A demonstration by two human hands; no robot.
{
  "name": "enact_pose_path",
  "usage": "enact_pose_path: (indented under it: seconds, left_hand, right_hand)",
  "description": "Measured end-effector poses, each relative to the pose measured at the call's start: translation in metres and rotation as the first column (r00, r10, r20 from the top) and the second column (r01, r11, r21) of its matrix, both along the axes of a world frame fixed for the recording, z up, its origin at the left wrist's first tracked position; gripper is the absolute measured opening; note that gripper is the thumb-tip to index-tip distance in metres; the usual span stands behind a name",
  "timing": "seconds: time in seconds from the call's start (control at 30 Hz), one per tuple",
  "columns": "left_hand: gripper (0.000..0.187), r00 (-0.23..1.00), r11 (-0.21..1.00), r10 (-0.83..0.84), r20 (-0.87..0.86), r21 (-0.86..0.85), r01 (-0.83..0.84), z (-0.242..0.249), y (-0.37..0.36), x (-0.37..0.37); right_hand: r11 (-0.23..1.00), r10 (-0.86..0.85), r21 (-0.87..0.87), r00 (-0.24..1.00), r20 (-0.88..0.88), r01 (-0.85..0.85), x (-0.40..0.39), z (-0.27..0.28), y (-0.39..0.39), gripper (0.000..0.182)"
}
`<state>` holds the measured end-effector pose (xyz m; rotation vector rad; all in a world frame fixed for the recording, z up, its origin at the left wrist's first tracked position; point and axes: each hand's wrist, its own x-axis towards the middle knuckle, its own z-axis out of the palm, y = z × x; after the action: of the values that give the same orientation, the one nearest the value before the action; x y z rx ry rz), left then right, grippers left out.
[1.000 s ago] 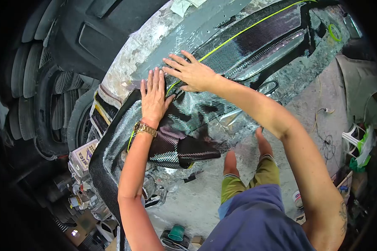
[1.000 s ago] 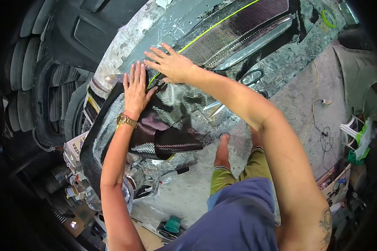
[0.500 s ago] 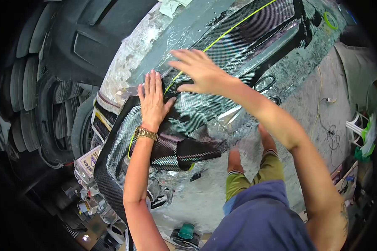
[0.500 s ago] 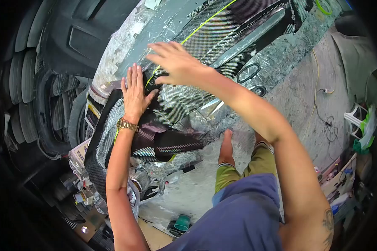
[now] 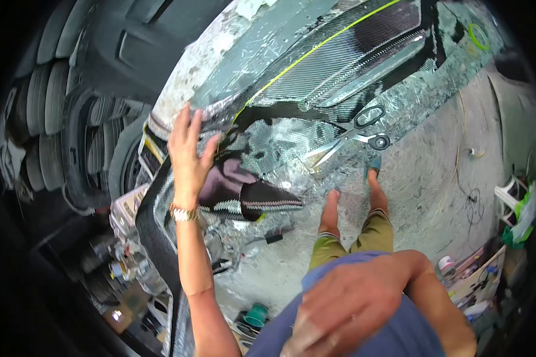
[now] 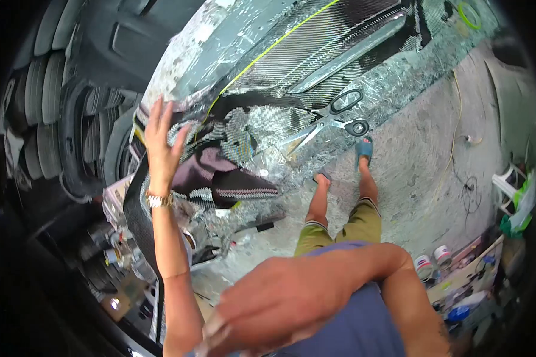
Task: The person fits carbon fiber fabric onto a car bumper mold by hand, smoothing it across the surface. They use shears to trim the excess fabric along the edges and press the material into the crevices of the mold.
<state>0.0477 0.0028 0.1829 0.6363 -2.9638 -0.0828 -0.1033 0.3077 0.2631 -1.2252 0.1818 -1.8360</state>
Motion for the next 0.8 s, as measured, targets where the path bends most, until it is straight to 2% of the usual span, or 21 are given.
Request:
enact_pose_path:
  seconds: [0.07, 0.13, 0.17, 0.23, 0.33, 0.4, 0.43, 0.47, 0.5, 0.53, 0.6, 0.63, 0.67, 0.7, 0.77, 0.8]
  left_hand:
    - [0.048, 0.966, 0.971, 0.187, -0.178, 0.183, -0.155, 0.037, 0.026, 0.036]
    - [0.041, 0.898, 0.936, 0.347, -0.271, 0.162, -0.312, 0.060, 0.062, 0.071]
    - [0.038, 0.843, 0.900, 0.430, -0.324, 0.223, -0.374, 0.062, 0.079, 0.092]
    - [0.032, 0.728, 0.813, 0.577, -0.371, 0.345, -0.469, 0.060, 0.121, 0.126]
    - [0.027, 0.589, 0.697, 0.713, -0.381, 0.477, -0.535, 0.049, 0.184, 0.141]
    - [0.023, 0.562, 0.677, 0.726, -0.395, 0.552, -0.487, 0.043, 0.214, 0.137]
    - [0.013, 0.531, 0.652, 0.747, -0.400, 0.593, -0.472, 0.049, 0.226, 0.124]
    - [0.007, 0.552, 0.681, 0.726, -0.410, 0.544, -0.491, 0.061, 0.235, 0.109]
    - [0.006, 0.587, 0.707, 0.700, -0.407, 0.511, -0.488, 0.069, 0.236, 0.102]
    - [0.006, 0.629, 0.739, 0.665, -0.403, 0.475, -0.477, 0.074, 0.231, 0.096]
    - [0.005, 0.737, 0.838, 0.532, -0.417, 0.384, -0.388, 0.083, 0.206, 0.085]
    - [0.005, 0.777, 0.863, 0.480, -0.407, 0.379, -0.335, 0.085, 0.187, 0.080]
    - [0.012, 0.809, 0.859, 0.467, -0.358, 0.402, -0.318, 0.084, 0.168, 0.075]
    - [0.015, 0.856, 0.855, 0.433, -0.281, 0.427, -0.293, 0.082, 0.146, 0.071]
    - [0.021, 0.929, 0.886, 0.322, -0.182, 0.405, -0.227, 0.062, 0.103, 0.066]
    - [0.022, 0.961, 0.918, 0.253, -0.113, 0.342, -0.202, 0.047, 0.081, 0.067]
  right_hand:
    - [0.955, -0.286, -0.063, 0.956, 0.066, 0.290, 0.011, 0.021, 0.000, 0.014]
    - [0.898, -0.413, -0.125, 0.907, 0.084, 0.421, 0.006, 0.041, 0.004, 0.014]
    - [0.897, -0.404, -0.166, 0.913, 0.067, 0.409, -0.002, 0.051, 0.004, 0.014]
    - [0.926, -0.286, -0.256, 0.958, -0.001, 0.277, -0.012, 0.070, 0.013, 0.017]
    - [0.927, -0.001, -0.370, 0.986, -0.164, -0.061, -0.029, 0.084, 0.035, 0.021]
    - [0.885, 0.157, -0.401, 0.963, -0.219, -0.235, -0.024, 0.088, 0.053, 0.023]
    - [0.875, 0.194, -0.397, 0.953, -0.233, -0.275, -0.021, 0.087, 0.063, 0.025]
    - [0.882, 0.223, -0.339, 0.923, -0.313, -0.328, -0.026, 0.088, 0.068, 0.014]
    - [0.889, 0.249, -0.274, 0.889, -0.384, -0.368, -0.033, 0.088, 0.073, 0.012]
    - [0.895, 0.267, -0.211, 0.852, -0.451, -0.393, -0.037, 0.087, 0.073, 0.021]
    - [0.982, 0.186, 0.111, 0.905, -0.382, -0.155, -0.038, 0.058, 0.061, 0.014]
    - [0.924, 0.133, 0.376, 0.868, -0.478, 0.066, -0.034, 0.036, 0.054, 0.015]
    - [0.705, 0.203, 0.704, 0.927, -0.316, 0.085, -0.029, 0.010, 0.042, 0.015]
    - [0.638, 0.204, 0.696, 0.800, -0.564, 0.328, -0.031, -0.025, 0.028, 0.011]
    - [0.611, 0.088, 0.610, 0.723, -0.685, 0.504, -0.027, -0.092, 0.012, 0.008]
    - [0.611, 0.049, 0.569, 0.691, -0.721, 0.550, -0.025, -0.107, 0.002, 0.010]
